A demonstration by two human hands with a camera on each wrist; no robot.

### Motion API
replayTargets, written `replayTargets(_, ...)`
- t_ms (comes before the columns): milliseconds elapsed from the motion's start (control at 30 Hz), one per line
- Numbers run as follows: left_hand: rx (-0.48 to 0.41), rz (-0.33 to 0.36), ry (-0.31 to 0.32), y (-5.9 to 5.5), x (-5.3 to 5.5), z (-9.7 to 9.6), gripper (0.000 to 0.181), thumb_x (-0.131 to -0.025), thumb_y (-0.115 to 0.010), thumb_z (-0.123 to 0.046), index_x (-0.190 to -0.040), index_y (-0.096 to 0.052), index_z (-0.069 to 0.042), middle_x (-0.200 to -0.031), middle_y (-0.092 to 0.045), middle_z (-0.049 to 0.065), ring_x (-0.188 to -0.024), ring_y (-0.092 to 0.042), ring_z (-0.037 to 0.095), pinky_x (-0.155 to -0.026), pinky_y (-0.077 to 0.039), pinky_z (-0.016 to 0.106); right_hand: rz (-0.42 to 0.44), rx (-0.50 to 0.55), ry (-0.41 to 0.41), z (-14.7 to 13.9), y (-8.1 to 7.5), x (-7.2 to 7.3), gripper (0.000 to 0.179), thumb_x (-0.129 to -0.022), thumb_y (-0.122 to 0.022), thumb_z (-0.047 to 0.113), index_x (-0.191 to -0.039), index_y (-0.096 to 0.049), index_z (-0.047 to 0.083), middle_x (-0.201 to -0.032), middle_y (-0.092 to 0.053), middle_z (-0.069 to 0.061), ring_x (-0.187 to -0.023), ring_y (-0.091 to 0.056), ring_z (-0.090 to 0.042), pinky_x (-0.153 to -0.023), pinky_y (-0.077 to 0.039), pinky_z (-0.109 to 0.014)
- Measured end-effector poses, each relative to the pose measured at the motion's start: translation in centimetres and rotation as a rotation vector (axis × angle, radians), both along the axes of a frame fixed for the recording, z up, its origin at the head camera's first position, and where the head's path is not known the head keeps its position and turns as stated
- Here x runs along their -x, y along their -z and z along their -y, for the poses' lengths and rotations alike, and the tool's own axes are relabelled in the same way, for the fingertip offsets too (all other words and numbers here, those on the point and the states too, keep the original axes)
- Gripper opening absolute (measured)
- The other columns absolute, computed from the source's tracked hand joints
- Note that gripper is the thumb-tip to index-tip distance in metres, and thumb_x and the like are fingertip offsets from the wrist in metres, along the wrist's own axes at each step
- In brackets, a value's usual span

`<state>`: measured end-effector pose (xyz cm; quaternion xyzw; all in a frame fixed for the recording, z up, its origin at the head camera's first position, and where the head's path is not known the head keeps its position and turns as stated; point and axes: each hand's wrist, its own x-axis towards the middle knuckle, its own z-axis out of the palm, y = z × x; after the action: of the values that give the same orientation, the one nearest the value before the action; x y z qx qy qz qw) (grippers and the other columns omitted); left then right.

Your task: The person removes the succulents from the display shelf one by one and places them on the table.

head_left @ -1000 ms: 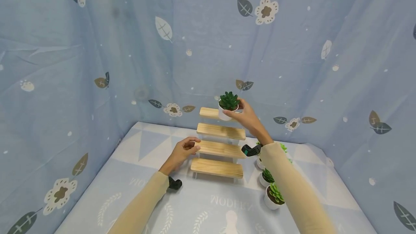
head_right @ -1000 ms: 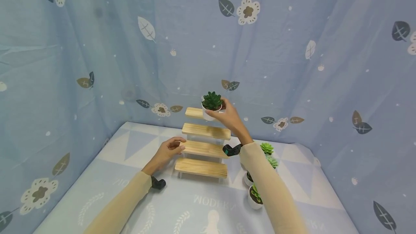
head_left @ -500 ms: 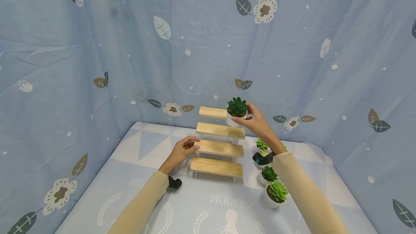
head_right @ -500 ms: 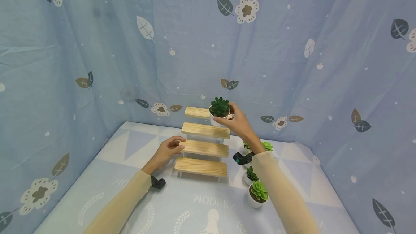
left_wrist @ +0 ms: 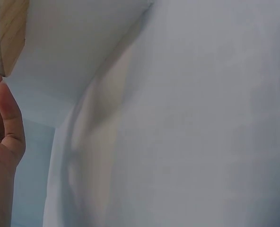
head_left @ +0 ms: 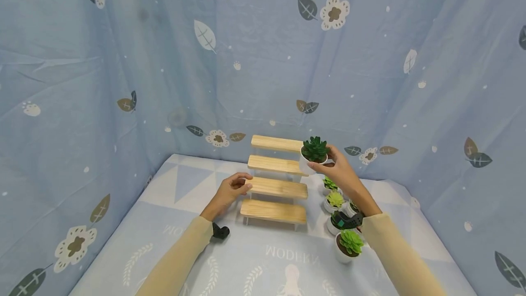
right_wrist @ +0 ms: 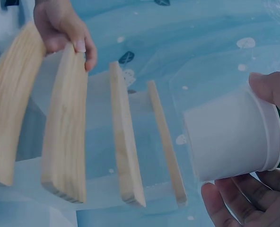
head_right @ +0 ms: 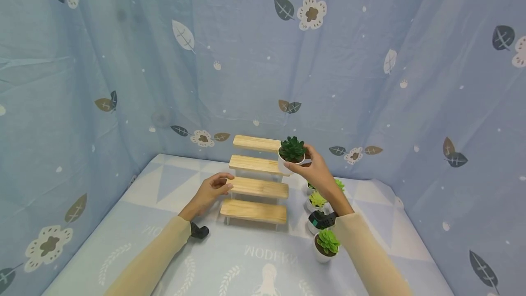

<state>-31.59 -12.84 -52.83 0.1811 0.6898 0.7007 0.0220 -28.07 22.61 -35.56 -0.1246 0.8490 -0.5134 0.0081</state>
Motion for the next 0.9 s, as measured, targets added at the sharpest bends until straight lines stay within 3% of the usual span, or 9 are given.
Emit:
replayTargets(133, 0.005, 0.002, 0.002, 0.2, -0.1, 0.1, 0.035, -0.099, -0.074, -0.024, -0.131, -0.065, -0.012, -0.112, -0.063, 0.014, -0.095, -0.062, 0.026, -0.094, -0.053, 0.059, 0.014, 0.009, 0.011, -1.0, 0.7, -1.2, 0.092, -0.091, -0.078, 0.049, -0.162, -0.027, 0.018, -0.151, -0.045, -0.013, -0.121, -0.060, -0.034, -0.098, -0.052, -0.052)
replayTargets(267, 0.003, 0.003, -0.003, 0.3, 0.0, 0.2, 0.035, -0.099, -0.073, -0.023, -0.131, -0.065, -0.012, -0.112, -0.063, 0.013, -0.095, -0.063, 0.026, -0.094, -0.053, 0.058, 0.016, -0.042, 0.046, -2.0, 1.0, -2.1, 0.102, -0.090, -0.076, 0.054, -0.165, -0.018, 0.017, -0.157, -0.040, -0.014, -0.120, -0.059, -0.033, -0.098, -0.051, -0.053)
replayTargets(500, 0.004, 0.019, -0.009, 0.2, 0.1, 0.1, 0.035, -0.098, -0.074, -0.024, -0.130, -0.066, -0.013, -0.112, -0.064, 0.013, -0.097, -0.064, 0.025, -0.093, -0.056, 0.052, 0.017, -0.057, 0.087, -3.6, 1.7, -3.7, 0.094, -0.090, -0.078, 0.050, -0.161, -0.028, 0.015, -0.149, -0.048, -0.015, -0.112, -0.062, -0.033, -0.088, -0.054, -0.044)
replayTargets(700, 0.003, 0.013, -0.002, 0.1, 0.1, 0.0, 0.035, -0.098, -0.074, -0.023, -0.131, -0.066, -0.013, -0.113, -0.063, 0.013, -0.096, -0.063, 0.026, -0.092, -0.056, 0.052, 0.052, -0.075, 0.133, -5.0, 2.0, -5.6, 0.106, -0.094, -0.075, 0.047, -0.166, -0.009, 0.008, -0.162, -0.031, -0.022, -0.124, -0.057, -0.035, -0.092, -0.054, -0.043)
replayTargets(900, 0.002, 0.002, 0.002, 0.1, 0.1, 0.0, 0.035, -0.099, -0.074, -0.023, -0.131, -0.066, -0.013, -0.111, -0.063, 0.013, -0.095, -0.063, 0.026, -0.089, -0.057, 0.047, 0.044, -0.060, 0.147, -6.3, 2.6, -7.0, 0.099, -0.096, -0.075, 0.041, -0.165, -0.013, 0.007, -0.160, -0.034, -0.022, -0.112, -0.059, -0.032, -0.082, -0.055, -0.037)
